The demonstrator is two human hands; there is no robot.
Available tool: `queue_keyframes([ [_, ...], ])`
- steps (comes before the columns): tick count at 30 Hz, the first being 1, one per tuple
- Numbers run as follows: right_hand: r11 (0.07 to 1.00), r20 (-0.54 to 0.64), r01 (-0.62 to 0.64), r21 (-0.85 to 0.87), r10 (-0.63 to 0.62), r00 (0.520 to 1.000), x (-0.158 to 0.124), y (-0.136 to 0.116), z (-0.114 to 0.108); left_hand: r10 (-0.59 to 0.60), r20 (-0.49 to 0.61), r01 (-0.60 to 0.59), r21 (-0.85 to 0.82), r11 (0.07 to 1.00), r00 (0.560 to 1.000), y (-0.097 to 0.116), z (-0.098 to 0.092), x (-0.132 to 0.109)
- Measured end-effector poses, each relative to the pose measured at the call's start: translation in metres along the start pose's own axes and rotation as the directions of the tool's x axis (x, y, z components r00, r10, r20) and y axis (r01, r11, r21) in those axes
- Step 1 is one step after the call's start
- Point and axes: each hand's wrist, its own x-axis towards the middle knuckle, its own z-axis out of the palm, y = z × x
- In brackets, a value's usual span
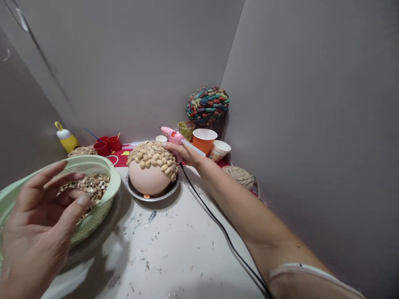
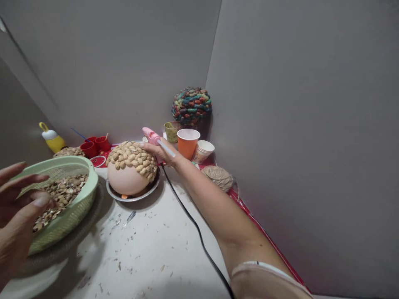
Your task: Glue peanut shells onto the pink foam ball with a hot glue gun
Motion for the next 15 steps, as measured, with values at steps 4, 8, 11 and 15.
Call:
queue_keyframes([
  [4,0.999,0.020,-0.030,-0.041,0.031,0.999,-0.002,0.003,0.000,-0.157,-0.003,0.156,0.111,0.981,0.988,-0.003,-0.013,0.004],
  [8,0.998,0.021,-0.036,-0.052,0.037,0.999,-0.003,0.004,0.000,-0.205,0.083,0.198,0.086,0.977,0.975,-0.004,-0.024,0.015],
  [11,0.998,0.011,-0.044,-0.044,0.045,0.999,-0.004,0.004,0.002,-0.217,0.101,0.207,0.103,0.973,0.971,-0.004,-0.029,0.025],
  [15,0.999,-0.021,-0.052,-0.010,0.052,0.998,-0.006,0.002,0.006,-0.205,0.137,0.195,0.085,0.977,0.969,-0.006,-0.035,0.042],
])
